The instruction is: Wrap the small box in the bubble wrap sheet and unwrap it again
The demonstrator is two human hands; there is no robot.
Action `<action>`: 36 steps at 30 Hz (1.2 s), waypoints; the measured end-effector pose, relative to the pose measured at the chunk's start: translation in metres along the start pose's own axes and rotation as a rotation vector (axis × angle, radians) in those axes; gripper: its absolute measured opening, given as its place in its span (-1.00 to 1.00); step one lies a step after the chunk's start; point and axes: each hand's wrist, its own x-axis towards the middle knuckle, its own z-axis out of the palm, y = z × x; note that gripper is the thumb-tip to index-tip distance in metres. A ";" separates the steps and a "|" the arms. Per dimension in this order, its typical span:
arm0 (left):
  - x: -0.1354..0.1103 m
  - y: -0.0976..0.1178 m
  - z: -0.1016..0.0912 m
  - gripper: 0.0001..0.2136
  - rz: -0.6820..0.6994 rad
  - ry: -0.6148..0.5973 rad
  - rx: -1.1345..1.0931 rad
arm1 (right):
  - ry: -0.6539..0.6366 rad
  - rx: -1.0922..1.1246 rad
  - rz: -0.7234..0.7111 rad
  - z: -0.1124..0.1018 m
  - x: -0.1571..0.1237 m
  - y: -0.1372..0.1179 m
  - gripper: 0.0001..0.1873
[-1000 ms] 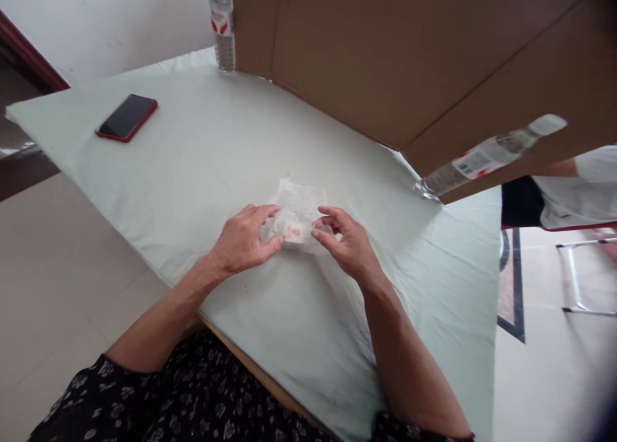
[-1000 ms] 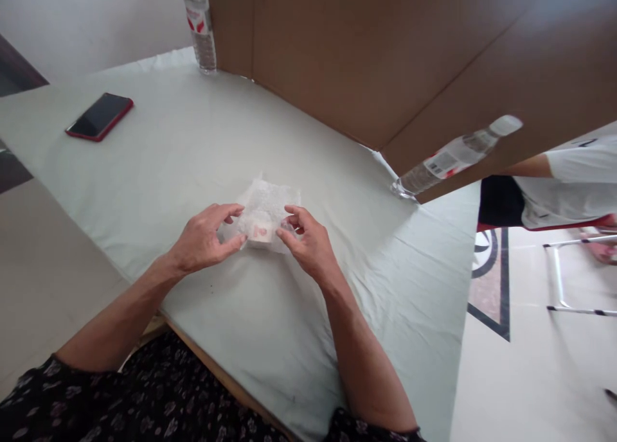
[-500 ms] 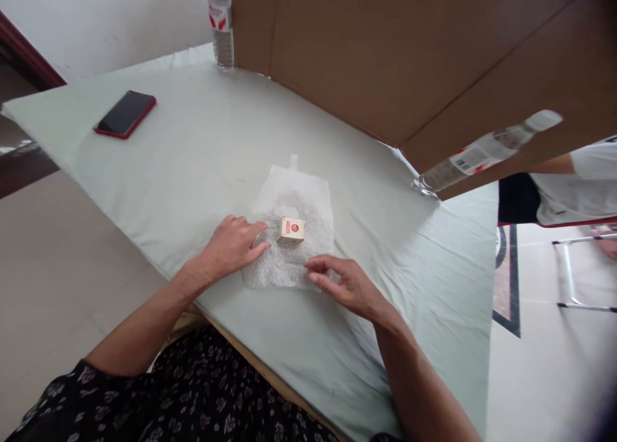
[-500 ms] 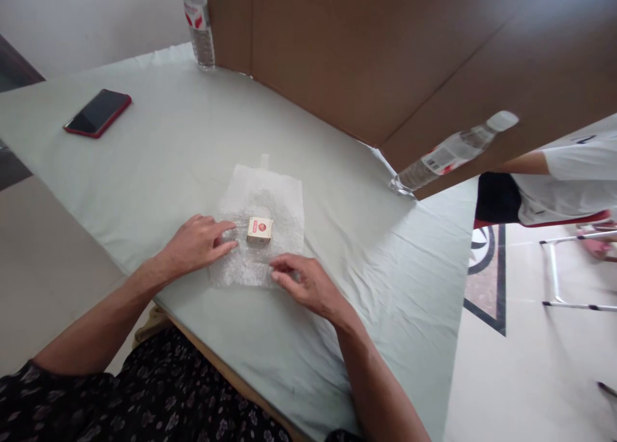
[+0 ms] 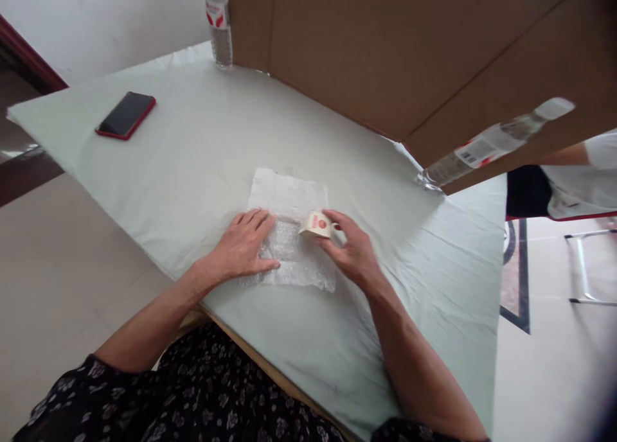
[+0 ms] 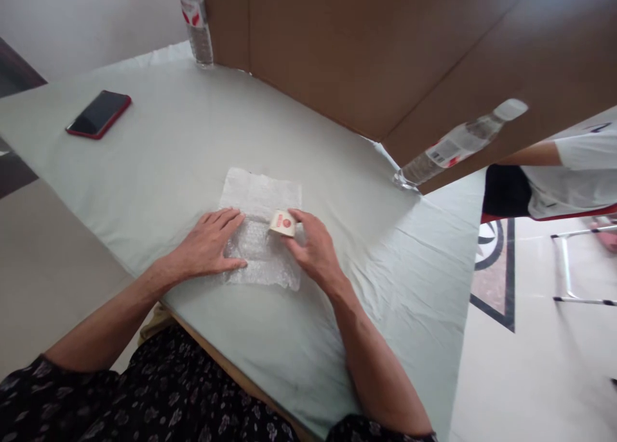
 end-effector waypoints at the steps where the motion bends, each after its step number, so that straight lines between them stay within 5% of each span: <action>1: 0.000 -0.001 0.001 -0.16 0.001 -0.003 -0.002 | 0.043 -0.003 0.048 -0.011 -0.006 0.006 -0.50; 4: 0.000 -0.003 0.001 -0.18 0.006 -0.002 -0.007 | 0.151 -0.042 0.231 -0.042 -0.027 0.031 -0.45; 7: 0.001 -0.002 0.002 -0.18 0.005 -0.012 -0.015 | 0.108 -0.112 0.367 -0.059 -0.046 0.053 -0.40; 10: 0.001 -0.002 0.000 -0.18 0.015 -0.028 -0.007 | 0.225 -0.215 0.290 -0.063 -0.055 0.050 -0.33; 13: 0.003 -0.002 -0.003 -0.17 0.019 -0.041 0.004 | 0.349 -0.265 0.093 -0.054 -0.048 0.019 -0.41; 17: 0.006 0.000 -0.009 -0.12 0.015 -0.075 0.018 | 0.054 -0.193 -0.125 -0.019 -0.033 -0.021 -0.42; 22: 0.006 -0.013 -0.013 -0.06 0.042 -0.108 0.027 | -0.269 -0.302 -0.150 0.017 -0.033 -0.020 -0.17; 27: 0.000 -0.026 -0.015 -0.10 0.038 -0.110 0.016 | -0.282 -0.330 -0.159 0.018 -0.041 -0.006 -0.13; 32: 0.001 -0.006 -0.016 -0.44 0.034 0.090 -0.042 | -0.261 -0.317 -0.176 0.019 -0.041 -0.003 -0.14; 36: 0.005 0.008 -0.006 -0.40 0.107 0.051 -0.078 | -0.237 -0.291 -0.196 0.022 -0.043 -0.003 -0.15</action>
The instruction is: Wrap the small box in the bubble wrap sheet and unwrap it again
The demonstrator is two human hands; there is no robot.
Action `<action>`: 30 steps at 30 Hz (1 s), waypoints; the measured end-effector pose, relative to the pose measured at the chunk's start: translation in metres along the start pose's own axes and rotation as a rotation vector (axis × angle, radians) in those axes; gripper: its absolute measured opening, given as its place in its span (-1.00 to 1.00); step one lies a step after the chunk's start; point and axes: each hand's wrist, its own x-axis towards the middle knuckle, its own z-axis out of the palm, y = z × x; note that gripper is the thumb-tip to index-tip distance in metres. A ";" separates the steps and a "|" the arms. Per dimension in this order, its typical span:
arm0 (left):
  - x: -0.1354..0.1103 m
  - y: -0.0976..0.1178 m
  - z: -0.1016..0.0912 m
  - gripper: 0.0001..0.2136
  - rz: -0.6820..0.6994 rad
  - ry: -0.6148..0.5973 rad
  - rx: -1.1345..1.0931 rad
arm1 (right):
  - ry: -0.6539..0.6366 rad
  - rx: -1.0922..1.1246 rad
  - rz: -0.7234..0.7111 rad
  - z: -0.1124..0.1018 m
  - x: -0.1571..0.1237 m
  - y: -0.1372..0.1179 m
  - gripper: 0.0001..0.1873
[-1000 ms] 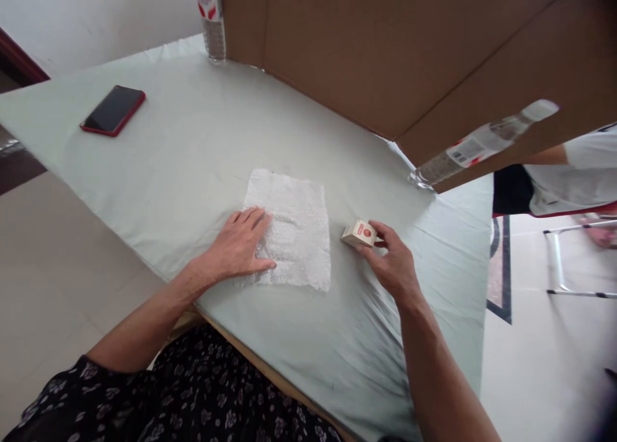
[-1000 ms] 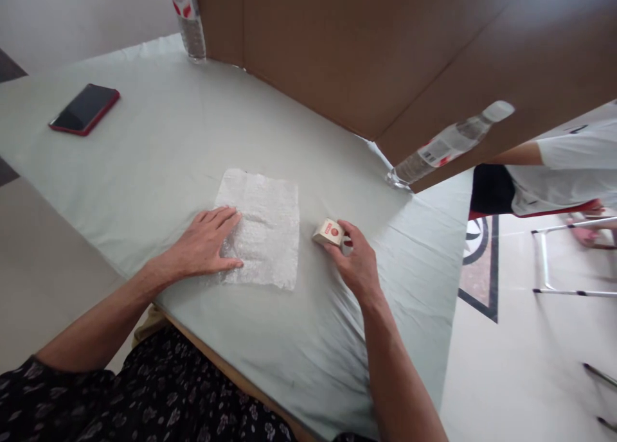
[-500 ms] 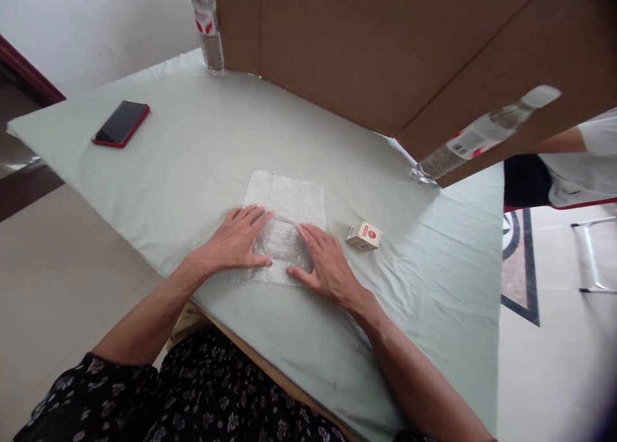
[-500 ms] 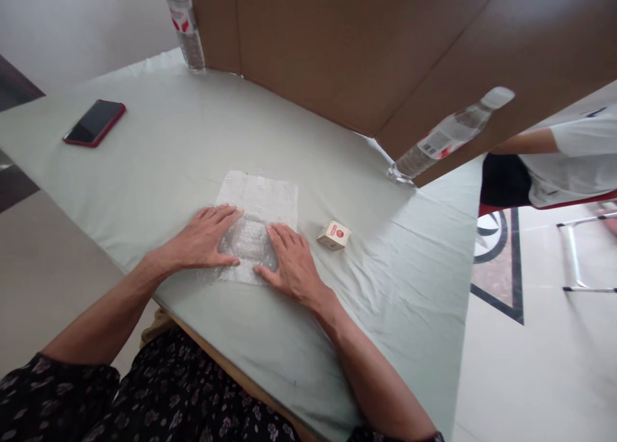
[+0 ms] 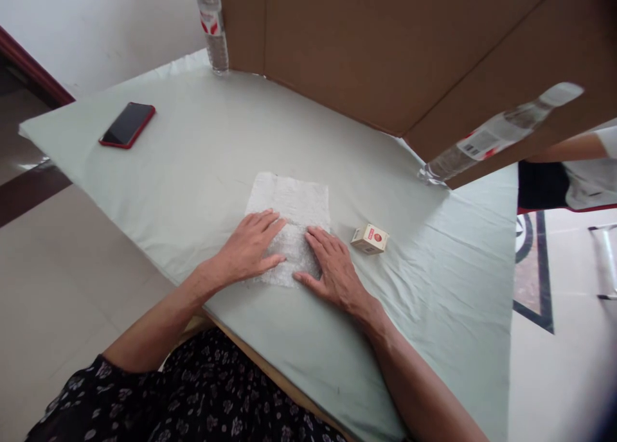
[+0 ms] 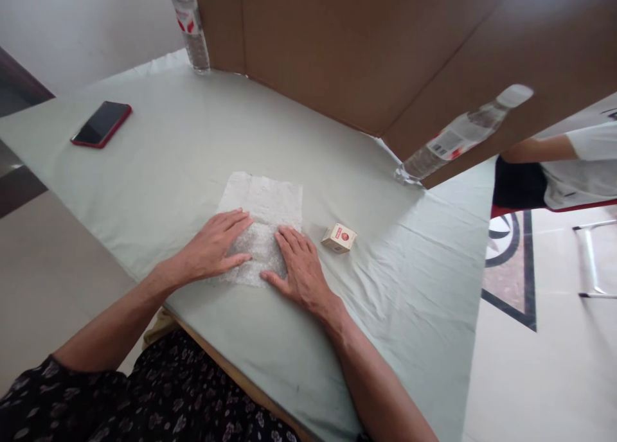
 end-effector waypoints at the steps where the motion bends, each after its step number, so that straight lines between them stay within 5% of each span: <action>1: 0.000 0.000 0.004 -0.35 -0.013 -0.027 -0.002 | 0.017 0.015 -0.009 -0.001 0.000 0.000 -0.16; 5: -0.002 -0.009 0.015 -0.23 -0.059 -0.055 -0.023 | 0.219 0.058 -0.011 -0.019 -0.004 0.002 -0.40; 9: -0.005 -0.014 0.020 -0.19 -0.055 -0.014 -0.068 | 0.477 -0.004 0.211 -0.055 -0.013 0.026 -0.55; 13: -0.005 -0.012 0.021 -0.17 -0.073 0.012 -0.082 | 0.376 0.070 0.425 -0.066 -0.029 0.066 -0.19; 18: -0.004 -0.009 0.020 -0.16 -0.089 0.017 -0.086 | 0.328 0.222 0.598 -0.055 -0.036 0.082 -0.40; 25: -0.005 -0.010 0.022 -0.12 -0.097 0.051 -0.111 | 0.356 0.241 0.357 -0.066 0.001 0.019 -0.52; 30: -0.005 -0.009 0.023 -0.09 -0.121 0.050 -0.116 | 0.216 0.286 0.186 -0.033 0.039 -0.007 -0.54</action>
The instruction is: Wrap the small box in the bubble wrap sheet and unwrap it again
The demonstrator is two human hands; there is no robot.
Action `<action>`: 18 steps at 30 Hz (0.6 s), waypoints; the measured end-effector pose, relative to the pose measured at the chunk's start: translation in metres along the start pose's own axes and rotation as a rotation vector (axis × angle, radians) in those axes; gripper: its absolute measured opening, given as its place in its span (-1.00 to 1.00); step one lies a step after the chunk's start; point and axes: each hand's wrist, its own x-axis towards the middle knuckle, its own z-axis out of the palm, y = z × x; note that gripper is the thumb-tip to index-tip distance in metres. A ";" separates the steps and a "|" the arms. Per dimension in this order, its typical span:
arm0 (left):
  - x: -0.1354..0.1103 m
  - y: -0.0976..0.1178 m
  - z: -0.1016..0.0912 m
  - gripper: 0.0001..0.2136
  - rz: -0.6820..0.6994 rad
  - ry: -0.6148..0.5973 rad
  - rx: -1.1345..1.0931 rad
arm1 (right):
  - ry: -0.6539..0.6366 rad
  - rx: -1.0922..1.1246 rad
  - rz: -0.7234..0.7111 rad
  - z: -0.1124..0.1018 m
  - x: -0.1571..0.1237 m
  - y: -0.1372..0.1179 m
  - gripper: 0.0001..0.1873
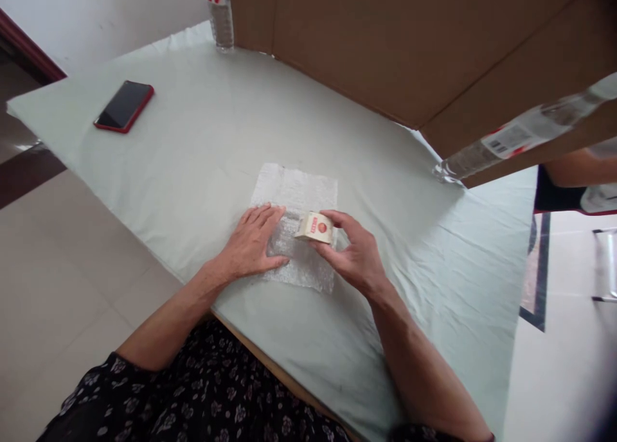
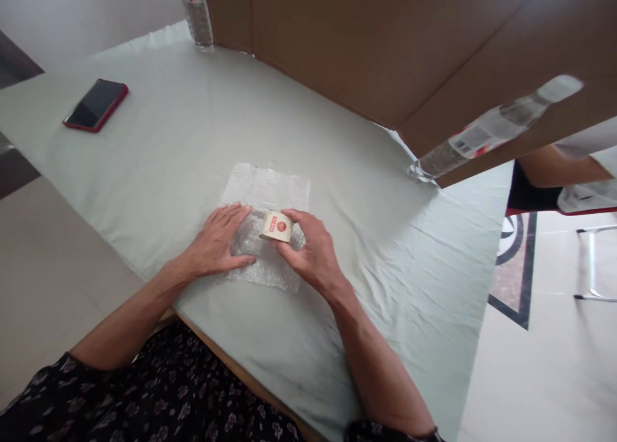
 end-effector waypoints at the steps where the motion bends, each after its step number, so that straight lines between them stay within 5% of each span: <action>1: 0.000 0.000 0.000 -0.09 -0.001 0.003 -0.001 | -0.046 -0.003 -0.013 0.010 0.003 0.002 -0.53; 5: 0.000 -0.001 0.001 -0.07 -0.006 0.014 -0.010 | -0.153 -0.049 -0.041 0.033 0.004 0.015 -0.37; 18: 0.000 -0.002 -0.002 -0.06 -0.005 -0.008 -0.005 | -0.211 -0.034 -0.046 0.029 0.005 0.019 -0.42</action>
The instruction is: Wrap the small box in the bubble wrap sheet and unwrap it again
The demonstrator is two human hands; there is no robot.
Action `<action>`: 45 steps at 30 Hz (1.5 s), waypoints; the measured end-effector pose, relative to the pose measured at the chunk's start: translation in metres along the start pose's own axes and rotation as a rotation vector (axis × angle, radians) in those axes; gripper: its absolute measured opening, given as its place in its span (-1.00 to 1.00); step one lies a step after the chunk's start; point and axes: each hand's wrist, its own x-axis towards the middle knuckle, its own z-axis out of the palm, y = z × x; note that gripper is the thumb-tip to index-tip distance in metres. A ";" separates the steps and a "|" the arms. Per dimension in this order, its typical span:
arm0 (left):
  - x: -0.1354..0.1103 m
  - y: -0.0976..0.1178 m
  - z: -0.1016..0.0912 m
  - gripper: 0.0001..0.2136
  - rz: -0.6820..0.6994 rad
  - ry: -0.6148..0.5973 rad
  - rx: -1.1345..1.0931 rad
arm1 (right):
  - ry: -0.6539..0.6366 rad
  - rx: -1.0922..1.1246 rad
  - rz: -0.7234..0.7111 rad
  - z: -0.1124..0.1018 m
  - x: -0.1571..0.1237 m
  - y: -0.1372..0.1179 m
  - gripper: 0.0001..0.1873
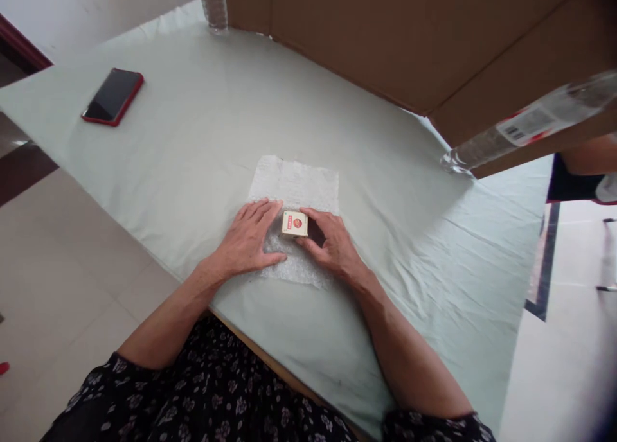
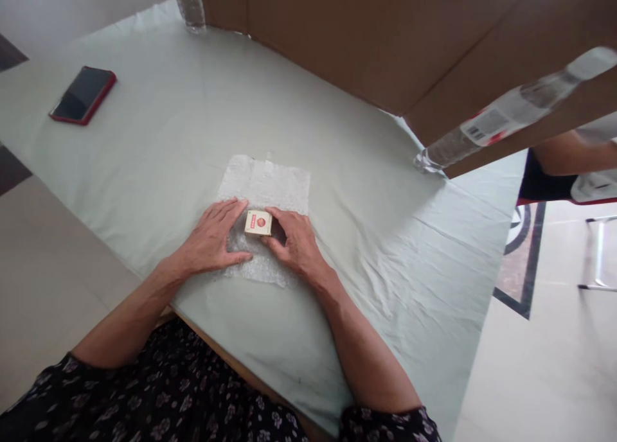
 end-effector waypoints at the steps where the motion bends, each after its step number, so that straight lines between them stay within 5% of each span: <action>1: 0.000 0.000 0.000 -0.06 0.000 0.000 -0.001 | 0.003 -0.004 -0.002 0.001 0.000 0.000 -0.41; 14: -0.010 -0.011 -0.020 -0.31 -0.049 0.166 -0.220 | -0.004 0.025 -0.006 0.001 0.000 0.000 -0.40; 26: -0.018 -0.009 -0.005 -0.31 0.001 0.075 -0.059 | 0.058 0.020 -0.002 0.007 0.001 -0.003 -0.39; 36: -0.023 -0.002 -0.012 -0.36 0.075 0.136 -0.077 | 0.071 0.035 -0.053 0.005 -0.001 0.001 -0.35; 41: -0.042 0.009 -0.030 -0.36 0.134 0.138 -0.004 | 0.155 -0.024 -0.158 -0.020 -0.022 -0.013 -0.48; 45: -0.055 0.018 -0.035 -0.47 0.172 0.097 0.035 | 0.021 -0.151 -0.321 -0.029 -0.053 -0.033 -0.62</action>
